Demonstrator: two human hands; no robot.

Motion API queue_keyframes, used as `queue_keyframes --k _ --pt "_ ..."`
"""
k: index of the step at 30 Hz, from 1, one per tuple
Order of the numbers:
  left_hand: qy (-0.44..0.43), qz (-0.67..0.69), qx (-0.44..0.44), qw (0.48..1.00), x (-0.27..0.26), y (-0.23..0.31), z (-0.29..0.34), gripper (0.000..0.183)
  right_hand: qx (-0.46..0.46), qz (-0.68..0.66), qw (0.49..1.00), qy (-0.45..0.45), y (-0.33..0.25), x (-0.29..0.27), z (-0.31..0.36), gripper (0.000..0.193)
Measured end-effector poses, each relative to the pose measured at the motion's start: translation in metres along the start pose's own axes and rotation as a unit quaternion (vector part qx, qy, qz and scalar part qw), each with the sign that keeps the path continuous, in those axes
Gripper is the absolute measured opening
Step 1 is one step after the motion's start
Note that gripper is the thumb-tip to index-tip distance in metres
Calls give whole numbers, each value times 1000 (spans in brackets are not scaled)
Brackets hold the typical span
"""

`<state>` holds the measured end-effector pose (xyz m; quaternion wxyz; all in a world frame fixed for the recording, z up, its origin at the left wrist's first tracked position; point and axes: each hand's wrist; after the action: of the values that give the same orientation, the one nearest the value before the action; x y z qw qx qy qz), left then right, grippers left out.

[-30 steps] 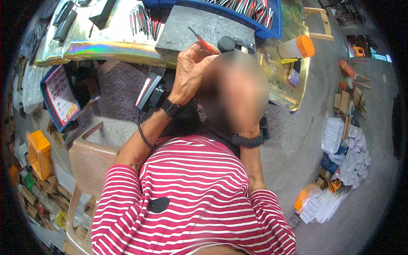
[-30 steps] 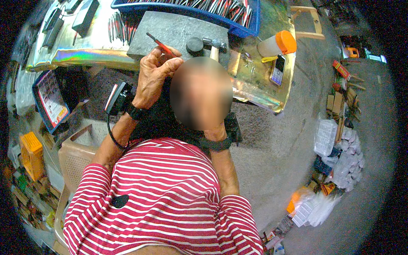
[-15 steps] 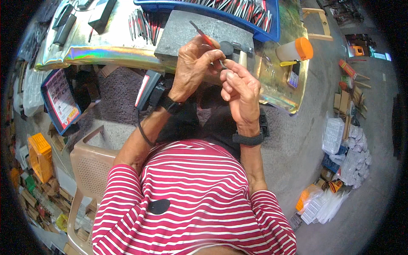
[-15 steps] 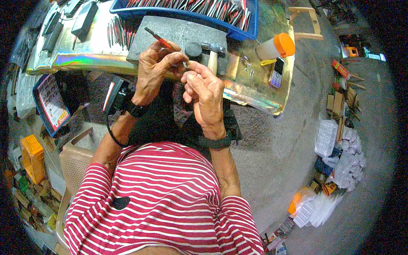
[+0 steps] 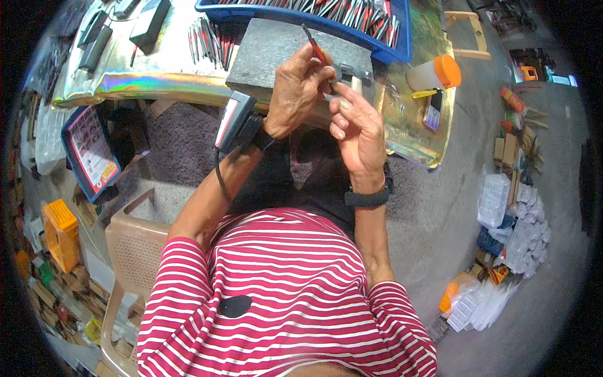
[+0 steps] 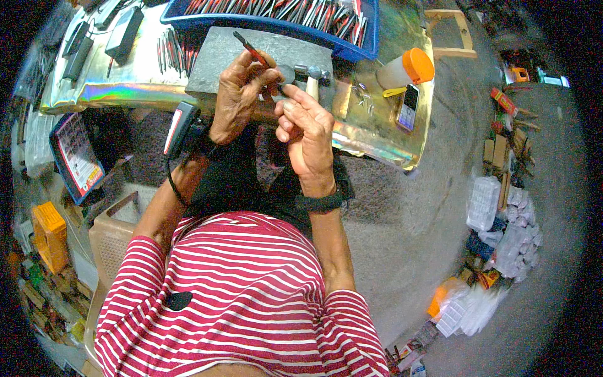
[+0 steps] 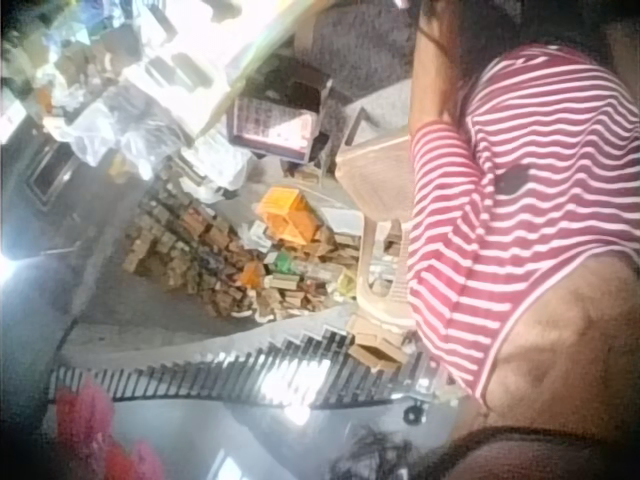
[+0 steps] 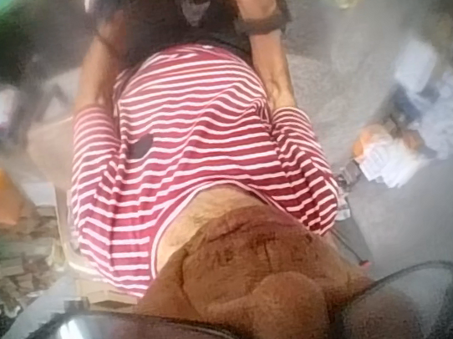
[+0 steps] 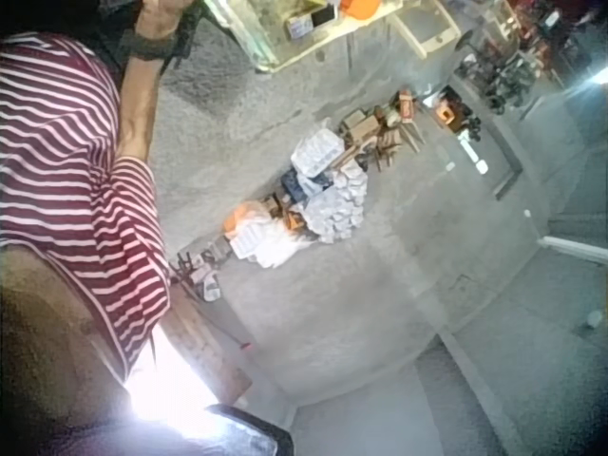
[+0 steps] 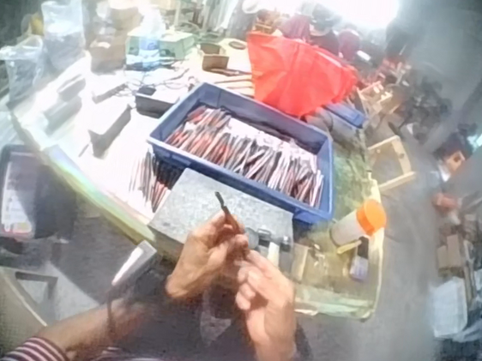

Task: The person picks up a metal pin and a cylindrical component, inserts the pin into the component, and places them on an anvil block. Using a hammer, the person strikes the pin and then places the assembled item into a blue bin.

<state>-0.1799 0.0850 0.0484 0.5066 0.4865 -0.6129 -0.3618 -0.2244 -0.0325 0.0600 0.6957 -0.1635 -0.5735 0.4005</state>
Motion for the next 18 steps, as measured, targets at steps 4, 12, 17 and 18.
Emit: queue_keyframes --k 4,12,17,18 --pt "-12 -8 10 1000 2 -8 -10 8 -29 54 998 31 -5 -2 10 31" --pt "-11 -77 32 996 1 -21 -12 9 -57 77 991 90 -13 -25 38 26" --pt "-26 -112 43 992 -1 -20 -12 9 -73 87 987 114 -9 -37 43 25" --pt "-26 -125 46 991 -2 -19 -12 8 -75 89 987 114 -8 -38 43 25"
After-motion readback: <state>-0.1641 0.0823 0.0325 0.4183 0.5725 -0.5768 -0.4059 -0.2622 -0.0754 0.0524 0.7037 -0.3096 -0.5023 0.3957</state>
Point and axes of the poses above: each hand's wrist, its own z-axis away from the middle knuckle, its own x-axis out of the palm, y = z × x, and after that the axes turned 5 degrees about x, right-handed
